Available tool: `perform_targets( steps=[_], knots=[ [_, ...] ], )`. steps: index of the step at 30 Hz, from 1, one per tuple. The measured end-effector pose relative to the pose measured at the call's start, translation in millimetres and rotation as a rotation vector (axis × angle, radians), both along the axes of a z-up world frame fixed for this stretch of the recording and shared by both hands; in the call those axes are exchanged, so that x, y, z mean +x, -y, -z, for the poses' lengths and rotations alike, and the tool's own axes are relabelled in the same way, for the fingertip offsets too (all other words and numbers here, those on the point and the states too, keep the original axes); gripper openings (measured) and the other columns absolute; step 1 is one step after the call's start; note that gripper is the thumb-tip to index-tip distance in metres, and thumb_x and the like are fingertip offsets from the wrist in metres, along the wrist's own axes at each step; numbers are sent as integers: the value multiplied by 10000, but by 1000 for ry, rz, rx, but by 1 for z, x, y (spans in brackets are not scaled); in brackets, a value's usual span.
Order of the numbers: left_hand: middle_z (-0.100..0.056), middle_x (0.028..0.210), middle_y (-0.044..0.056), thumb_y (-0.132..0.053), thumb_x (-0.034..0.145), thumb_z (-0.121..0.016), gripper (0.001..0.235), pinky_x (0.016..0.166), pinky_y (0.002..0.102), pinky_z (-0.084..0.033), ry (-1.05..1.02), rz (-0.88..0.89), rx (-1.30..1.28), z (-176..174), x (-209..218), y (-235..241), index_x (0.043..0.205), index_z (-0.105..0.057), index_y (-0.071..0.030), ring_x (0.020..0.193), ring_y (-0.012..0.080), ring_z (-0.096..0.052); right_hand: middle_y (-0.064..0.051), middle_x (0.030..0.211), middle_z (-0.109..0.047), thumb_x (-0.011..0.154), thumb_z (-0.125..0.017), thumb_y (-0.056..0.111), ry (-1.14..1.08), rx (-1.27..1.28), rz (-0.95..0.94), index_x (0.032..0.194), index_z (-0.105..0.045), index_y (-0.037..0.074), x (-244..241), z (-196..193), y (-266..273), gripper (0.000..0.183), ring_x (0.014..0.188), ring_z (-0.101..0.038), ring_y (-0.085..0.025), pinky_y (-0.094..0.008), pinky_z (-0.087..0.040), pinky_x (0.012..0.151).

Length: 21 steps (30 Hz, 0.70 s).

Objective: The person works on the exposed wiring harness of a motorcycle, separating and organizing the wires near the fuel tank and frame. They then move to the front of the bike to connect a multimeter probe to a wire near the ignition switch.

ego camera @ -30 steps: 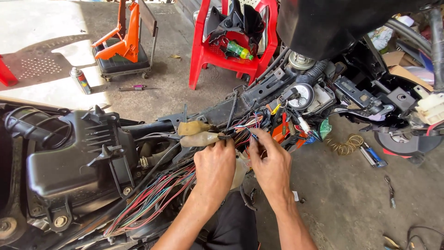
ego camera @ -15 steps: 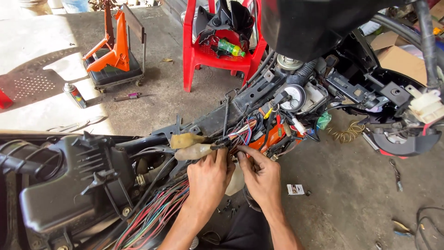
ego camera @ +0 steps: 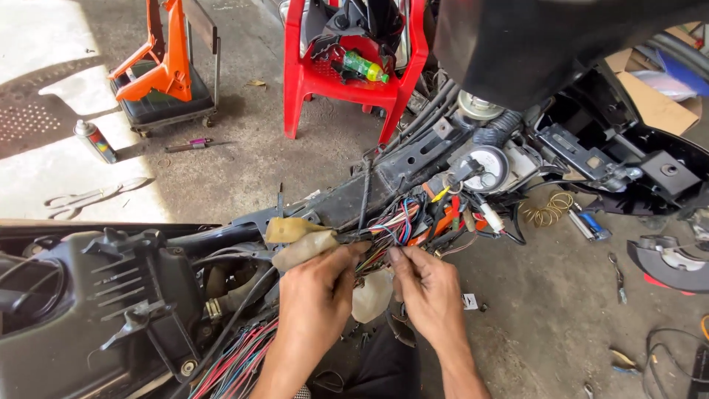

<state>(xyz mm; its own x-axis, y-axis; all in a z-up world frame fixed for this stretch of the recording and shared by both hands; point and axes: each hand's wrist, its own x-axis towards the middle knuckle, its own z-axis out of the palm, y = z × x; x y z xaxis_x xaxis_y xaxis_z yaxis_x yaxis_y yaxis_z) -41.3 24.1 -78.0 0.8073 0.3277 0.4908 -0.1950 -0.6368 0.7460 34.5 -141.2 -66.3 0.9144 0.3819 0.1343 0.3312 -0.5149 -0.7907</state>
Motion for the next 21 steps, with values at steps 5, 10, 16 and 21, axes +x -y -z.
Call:
perform_targets(
  steps=[5, 10, 16, 21],
  knots=[
    [-820, 842, -81, -280, 992, -538, 271, 608, 343, -501, -167, 57, -166, -22, -6, -13, 1137, -762, -234, 747, 190, -765, -26, 493, -389, 1055, -558, 227, -254, 385, -165, 805, -614, 14, 12, 18, 9, 333, 449, -305, -106, -284, -258, 430],
    [-829, 878, -79, -273, 991, -544, 256, 657, 345, -520, -221, 97, -171, -27, -6, -20, 1129, -758, -248, 844, 192, -780, -9, 523, -360, 1058, -563, 222, -452, 689, -207, 838, -574, -7, 10, 36, 6, 318, 475, -299, -97, -281, -230, 485],
    [-788, 840, -73, -155, 961, -569, 258, 688, 298, -516, -241, 187, -184, -27, -3, -31, 1140, -753, -182, 714, 168, -729, -94, 601, -560, 1020, -625, 228, -513, 733, -126, 879, -633, 21, 0, 45, 3, 251, 440, -408, -135, -270, -244, 427],
    [-775, 888, -6, -175, 983, -580, 217, 755, 285, -521, -221, 311, -247, -37, -8, -36, 1129, -729, -117, 808, 163, -751, -183, 754, -750, 966, -665, 190, -387, 623, -230, 1015, -727, -45, -10, 43, -4, 248, 426, -475, -145, -247, -316, 387]
  ],
)
